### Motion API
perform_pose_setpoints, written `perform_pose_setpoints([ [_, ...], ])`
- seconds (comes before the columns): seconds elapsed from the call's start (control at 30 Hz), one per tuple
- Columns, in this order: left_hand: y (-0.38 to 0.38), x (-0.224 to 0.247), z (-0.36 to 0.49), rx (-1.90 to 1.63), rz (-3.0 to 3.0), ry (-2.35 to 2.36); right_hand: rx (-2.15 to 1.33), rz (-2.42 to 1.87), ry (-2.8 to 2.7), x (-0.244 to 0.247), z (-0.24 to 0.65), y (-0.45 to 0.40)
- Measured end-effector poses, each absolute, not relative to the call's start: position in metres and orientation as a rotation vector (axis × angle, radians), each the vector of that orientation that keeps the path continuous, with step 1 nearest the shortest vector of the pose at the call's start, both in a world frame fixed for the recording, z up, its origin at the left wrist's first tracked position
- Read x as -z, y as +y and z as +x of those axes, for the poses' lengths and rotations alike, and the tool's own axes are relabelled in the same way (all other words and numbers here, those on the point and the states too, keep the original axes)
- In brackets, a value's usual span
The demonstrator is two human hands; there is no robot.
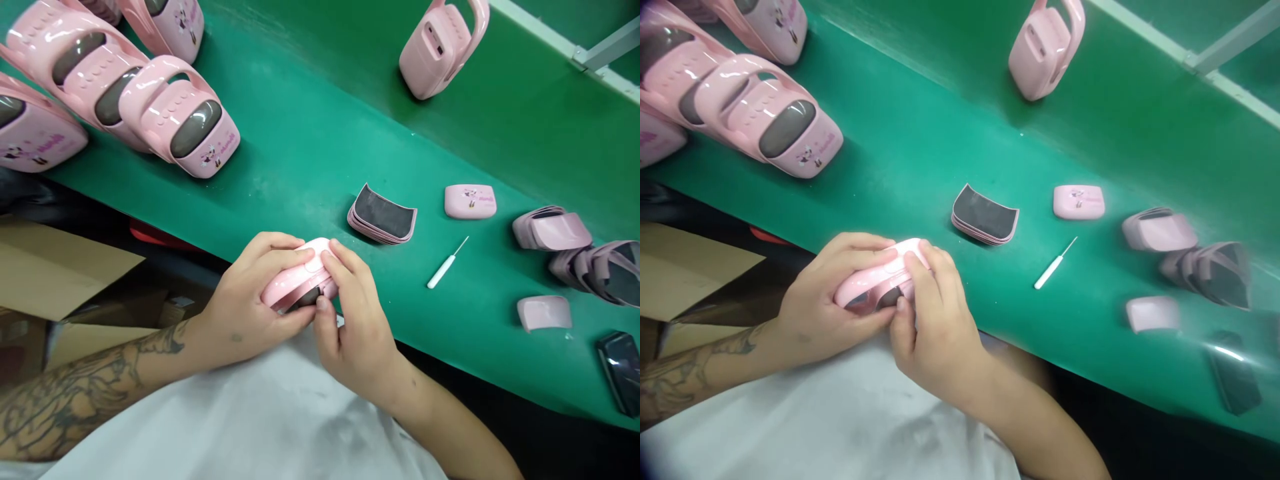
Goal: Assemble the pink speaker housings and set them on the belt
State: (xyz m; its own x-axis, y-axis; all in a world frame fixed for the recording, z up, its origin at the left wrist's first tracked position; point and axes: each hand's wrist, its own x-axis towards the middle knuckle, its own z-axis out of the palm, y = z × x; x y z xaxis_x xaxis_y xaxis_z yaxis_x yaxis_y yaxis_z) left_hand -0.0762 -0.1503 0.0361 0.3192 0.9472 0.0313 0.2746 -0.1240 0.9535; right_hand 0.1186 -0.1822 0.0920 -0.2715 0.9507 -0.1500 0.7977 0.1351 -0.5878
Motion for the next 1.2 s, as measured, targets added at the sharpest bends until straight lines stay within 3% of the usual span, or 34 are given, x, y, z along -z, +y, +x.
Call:
perform_pose_setpoints([
  [0.17,-0.154,-0.035,-0.076,-0.919,1.605,1.158,-1.127,-1.749,-1.994,-0.102,0.128,-0.171],
  [0.33,-0.16,-0.033,-0.077,-0.966,1.619,1.122,-1.661,-1.851,-1.794,-0.11,0.145,-0.146],
  [0.6,-0.16,-0.024,-0.08,-1.035,1.628,1.014,-2.232,-1.632,-1.601,-0.093,0.172,-0.108],
  [0.9,-0.154,-0.025,-0.083,-1.009,1.599,1.003,-2.174,-1.409,-1.788,-0.087,0.165,-0.105],
  [1.2,-0.154,-0.025,-0.08,-1.017,1.594,1.038,-1.733,-1.31,-2.163,-0.096,0.16,-0.119],
])
